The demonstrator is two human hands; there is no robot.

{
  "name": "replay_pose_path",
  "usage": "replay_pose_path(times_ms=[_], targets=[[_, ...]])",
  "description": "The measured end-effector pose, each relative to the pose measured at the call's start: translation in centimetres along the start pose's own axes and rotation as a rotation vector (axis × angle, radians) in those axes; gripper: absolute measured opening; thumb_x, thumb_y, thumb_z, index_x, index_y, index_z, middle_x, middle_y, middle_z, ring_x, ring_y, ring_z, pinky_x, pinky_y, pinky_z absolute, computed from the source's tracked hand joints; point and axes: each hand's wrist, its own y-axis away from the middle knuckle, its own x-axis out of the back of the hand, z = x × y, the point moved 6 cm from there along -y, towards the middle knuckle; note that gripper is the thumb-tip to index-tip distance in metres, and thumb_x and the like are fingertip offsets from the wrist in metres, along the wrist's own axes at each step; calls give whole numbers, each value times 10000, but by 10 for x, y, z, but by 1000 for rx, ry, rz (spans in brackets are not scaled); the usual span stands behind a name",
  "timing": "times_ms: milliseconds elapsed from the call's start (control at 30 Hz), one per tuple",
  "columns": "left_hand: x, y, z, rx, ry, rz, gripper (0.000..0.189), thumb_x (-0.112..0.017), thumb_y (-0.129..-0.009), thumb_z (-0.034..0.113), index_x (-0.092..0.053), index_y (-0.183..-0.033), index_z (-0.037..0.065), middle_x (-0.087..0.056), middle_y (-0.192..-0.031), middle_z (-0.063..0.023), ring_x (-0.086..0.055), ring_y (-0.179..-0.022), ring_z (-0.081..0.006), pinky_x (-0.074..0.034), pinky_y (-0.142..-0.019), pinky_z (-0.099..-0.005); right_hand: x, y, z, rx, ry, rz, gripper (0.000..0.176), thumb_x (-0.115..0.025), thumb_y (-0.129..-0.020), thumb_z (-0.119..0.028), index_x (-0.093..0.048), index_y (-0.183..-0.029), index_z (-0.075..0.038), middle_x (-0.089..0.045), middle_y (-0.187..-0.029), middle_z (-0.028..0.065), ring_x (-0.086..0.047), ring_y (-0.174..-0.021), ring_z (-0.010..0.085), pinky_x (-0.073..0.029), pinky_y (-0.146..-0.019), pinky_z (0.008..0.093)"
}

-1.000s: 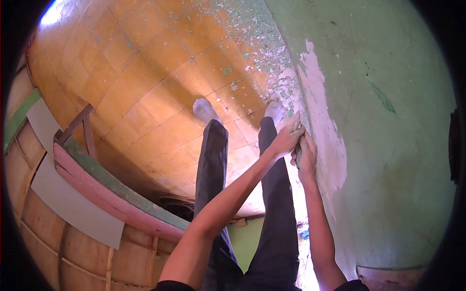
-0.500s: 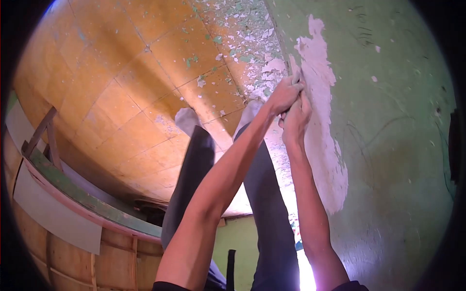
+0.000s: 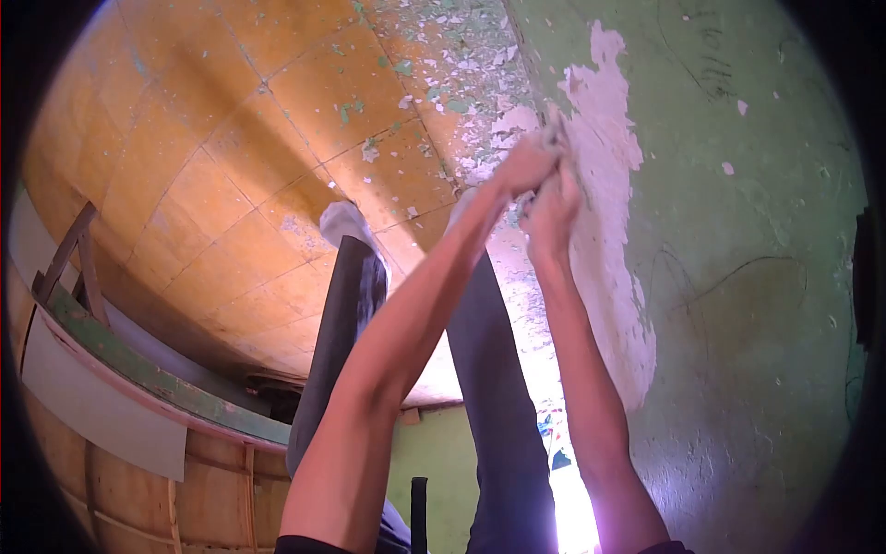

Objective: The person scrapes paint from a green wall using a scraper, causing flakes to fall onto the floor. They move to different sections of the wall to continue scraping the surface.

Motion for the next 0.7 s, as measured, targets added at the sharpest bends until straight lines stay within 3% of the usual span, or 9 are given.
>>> replay_pose_path(times_ms=[100,200,300,433,467,567,600,700], targets=[[-9,33,39,-106,-95,76,207,-516,-917,169,-580,-1003,-8,-581,-896,-56,-520,-870,-123,-448,-757,-303,19,49,-45,-167,-77,1,399,-371,-1004,-238,-486,-1359,-97,-402,-647,-42,-370,-484,30,-269,-367,220],[-5,28,42,-75,13,35,205,-514,-933,186,-571,-970,-8,-558,-841,-32,-493,-791,-106,-432,-695,-310,7,37,-50,-224,-104,23,402,-364,-999,-223,-488,-1360,-99,-407,-652,-40,-365,-480,35,-270,-370,221],[25,-3,33,48,65,96,191,-518,-920,166,-578,-964,-10,-561,-829,-28,-499,-781,-100,-433,-690,-301,-22,-10,-28,-25,25,15,403,-353,-993,-209,-496,-1355,-106,-415,-650,-40,-358,-481,31,-270,-374,216],[16,5,35,-108,84,80,207,-517,-912,176,-595,-960,-10,-565,-823,-29,-514,-775,-102,-439,-672,-302,-12,20,-50,-164,1,45,415,-348,-997,-219,-481,-1371,-98,-409,-654,-42,-359,-486,25,-271,-377,206],[11,18,46,-125,-88,83,214,-518,-914,193,-591,-957,-3,-571,-827,-36,-511,-768,-104,-442,-669,-303,-5,27,-48,-188,-45,15,419,-348,-1001,-228,-473,-1379,-100,-403,-656,-46,-358,-487,21,-267,-377,201],[-1,32,60,-32,-49,17,205,-518,-908,185,-584,-955,-4,-578,-832,-44,-507,-775,-105,-439,-679,-300,7,37,-62,-185,-76,-1,454,-346,-1002,-210,-404,-1434,-85,-389,-636,-16,-347,-451,45,-273,-358,235],[5,25,60,-44,-74,41,206,-517,-912,185,-580,-947,-8,-582,-836,-43,-505,-780,-110,-437,-681,-299,3,32,-62,-186,-45,-2,444,-333,-997,-189,-429,-1414,-69,-447,-655,11,-388,-456,63,-309,-373,253],[32,-17,44,-90,24,102,203,-520,-912,180,-579,-943,-12,-581,-831,-40,-504,-778,-109,-437,-674,-305,-31,-14,-43,-97,-58,-29,430,-355,-998,-225,-446,-1395,-87,-402,-673,-38,-352,-485,33,-293,-388,215]])
